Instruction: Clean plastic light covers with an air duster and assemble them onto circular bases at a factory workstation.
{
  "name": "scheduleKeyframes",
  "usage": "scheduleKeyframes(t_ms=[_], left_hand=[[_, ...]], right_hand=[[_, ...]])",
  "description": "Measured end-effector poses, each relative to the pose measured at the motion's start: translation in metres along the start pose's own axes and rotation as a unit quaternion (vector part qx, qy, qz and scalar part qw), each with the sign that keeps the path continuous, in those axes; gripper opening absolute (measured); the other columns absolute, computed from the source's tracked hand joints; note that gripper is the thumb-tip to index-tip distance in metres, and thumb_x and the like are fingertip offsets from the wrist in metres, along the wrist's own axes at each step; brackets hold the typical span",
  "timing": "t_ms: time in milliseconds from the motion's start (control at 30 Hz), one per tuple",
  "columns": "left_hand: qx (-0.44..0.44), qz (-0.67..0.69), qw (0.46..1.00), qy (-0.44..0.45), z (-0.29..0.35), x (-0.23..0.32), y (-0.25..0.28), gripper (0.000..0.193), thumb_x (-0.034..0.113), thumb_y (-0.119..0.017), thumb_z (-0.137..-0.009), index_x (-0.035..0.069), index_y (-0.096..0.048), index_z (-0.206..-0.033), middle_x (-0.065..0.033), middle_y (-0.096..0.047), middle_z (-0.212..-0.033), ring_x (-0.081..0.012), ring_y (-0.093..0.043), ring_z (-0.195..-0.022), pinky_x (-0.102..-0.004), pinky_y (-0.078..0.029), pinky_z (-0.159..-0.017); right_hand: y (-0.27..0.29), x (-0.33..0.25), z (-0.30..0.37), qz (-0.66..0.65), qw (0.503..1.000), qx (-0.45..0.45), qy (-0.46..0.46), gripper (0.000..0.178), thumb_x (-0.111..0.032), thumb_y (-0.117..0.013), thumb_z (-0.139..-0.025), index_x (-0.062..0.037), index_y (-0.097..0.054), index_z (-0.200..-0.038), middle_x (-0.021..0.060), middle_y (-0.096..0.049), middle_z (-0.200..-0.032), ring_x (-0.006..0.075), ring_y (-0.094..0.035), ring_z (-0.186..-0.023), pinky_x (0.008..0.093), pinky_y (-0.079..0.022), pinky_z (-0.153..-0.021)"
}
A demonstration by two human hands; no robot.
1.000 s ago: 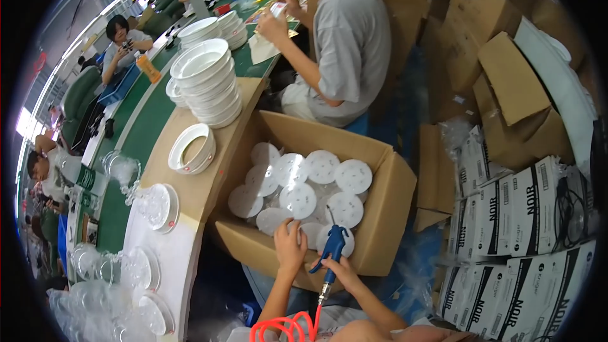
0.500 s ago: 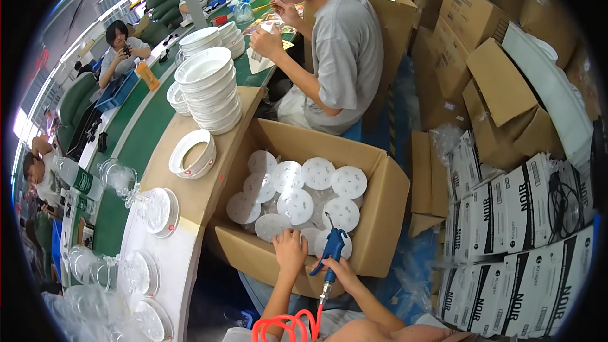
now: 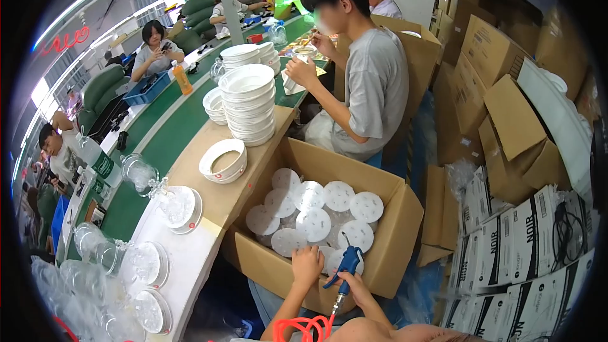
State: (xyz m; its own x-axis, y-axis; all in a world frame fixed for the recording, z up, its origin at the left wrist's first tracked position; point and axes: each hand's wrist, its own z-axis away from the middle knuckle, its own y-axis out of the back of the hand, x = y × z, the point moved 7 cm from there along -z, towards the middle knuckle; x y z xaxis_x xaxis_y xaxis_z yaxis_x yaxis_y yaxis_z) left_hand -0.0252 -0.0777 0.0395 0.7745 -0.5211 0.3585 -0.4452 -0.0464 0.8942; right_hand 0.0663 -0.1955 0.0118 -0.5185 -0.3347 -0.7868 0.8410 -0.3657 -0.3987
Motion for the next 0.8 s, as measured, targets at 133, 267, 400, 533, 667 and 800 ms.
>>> scheduleKeyframes(t_ms=[133,267,400,533,667,800], left_hand=[[0.011,0.003,1.0,0.001,0.0007,0.0014,-0.0001,0.016,0.022,-0.054,-0.078,0.007,-0.06,-0.078,-0.0114,-0.061,-0.074,-0.0285,-0.059,-0.07,-0.0443,-0.039,-0.081],[0.015,-0.004,1.0,-0.002,0.0011,0.0,-0.0011,0.016,0.022,-0.054,-0.077,0.007,-0.059,-0.076,-0.0113,-0.061,-0.074,-0.0283,-0.059,-0.07,-0.0441,-0.039,-0.08],[0.016,0.005,1.0,0.003,0.0003,-0.0001,-0.0003,0.015,0.022,-0.055,-0.077,0.007,-0.059,-0.076,-0.0113,-0.06,-0.073,-0.0283,-0.059,-0.069,-0.0437,-0.04,-0.08],[0.035,0.005,0.999,-0.006,-0.0003,0.0008,0.0017,0.014,0.021,-0.055,-0.076,0.008,-0.059,-0.074,-0.0108,-0.06,-0.072,-0.0277,-0.059,-0.067,-0.0425,-0.04,-0.077],[0.037,0.001,0.999,-0.007,-0.0002,0.0003,0.0014,0.014,0.021,-0.055,-0.076,0.008,-0.058,-0.073,-0.0102,-0.06,-0.07,-0.0269,-0.059,-0.065,-0.041,-0.041,-0.072],[0.034,0.002,0.999,-0.008,-0.0006,0.001,0.0017,0.014,0.021,-0.055,-0.076,0.008,-0.058,-0.072,-0.0102,-0.06,-0.07,-0.0269,-0.059,-0.065,-0.0399,-0.041,-0.07]], right_hand=[[0.0016,0.0011,0.0009,-0.002,1.0,0.001,-0.013,0.039,-0.028,-0.053,-0.085,0.0044,-0.05,-0.106,0.0143,-0.063,-0.093,0.02,-0.061,-0.09,0.0279,-0.043,-0.085],[0.0014,-0.0008,-0.0004,0.004,1.0,-0.003,-0.003,0.039,-0.029,-0.053,-0.085,0.0039,-0.052,-0.105,0.0139,-0.064,-0.093,0.0205,-0.061,-0.09,0.0284,-0.044,-0.083],[0.002,-0.0017,-0.0005,0.013,1.0,0.007,-0.01,0.04,-0.029,-0.053,-0.085,0.0044,-0.052,-0.106,0.0142,-0.064,-0.093,0.0213,-0.061,-0.089,0.0284,-0.045,-0.081],[0.0024,-0.0011,-0.0021,0.005,1.0,0.004,-0.001,0.04,-0.029,-0.052,-0.086,0.0049,-0.051,-0.107,0.0144,-0.064,-0.092,0.0212,-0.061,-0.088,0.0282,-0.045,-0.081],[0.0027,0.0009,-0.0028,-0.003,1.0,0.0,0.003,0.04,-0.029,-0.052,-0.086,0.005,-0.05,-0.108,0.0143,-0.063,-0.092,0.0212,-0.061,-0.088,0.0284,-0.045,-0.082],[0.0009,-0.0019,-0.0014,-0.006,1.0,0.002,0.002,0.039,-0.028,-0.053,-0.086,0.0047,-0.051,-0.108,0.0143,-0.063,-0.091,0.0215,-0.061,-0.087,0.029,-0.045,-0.083]])
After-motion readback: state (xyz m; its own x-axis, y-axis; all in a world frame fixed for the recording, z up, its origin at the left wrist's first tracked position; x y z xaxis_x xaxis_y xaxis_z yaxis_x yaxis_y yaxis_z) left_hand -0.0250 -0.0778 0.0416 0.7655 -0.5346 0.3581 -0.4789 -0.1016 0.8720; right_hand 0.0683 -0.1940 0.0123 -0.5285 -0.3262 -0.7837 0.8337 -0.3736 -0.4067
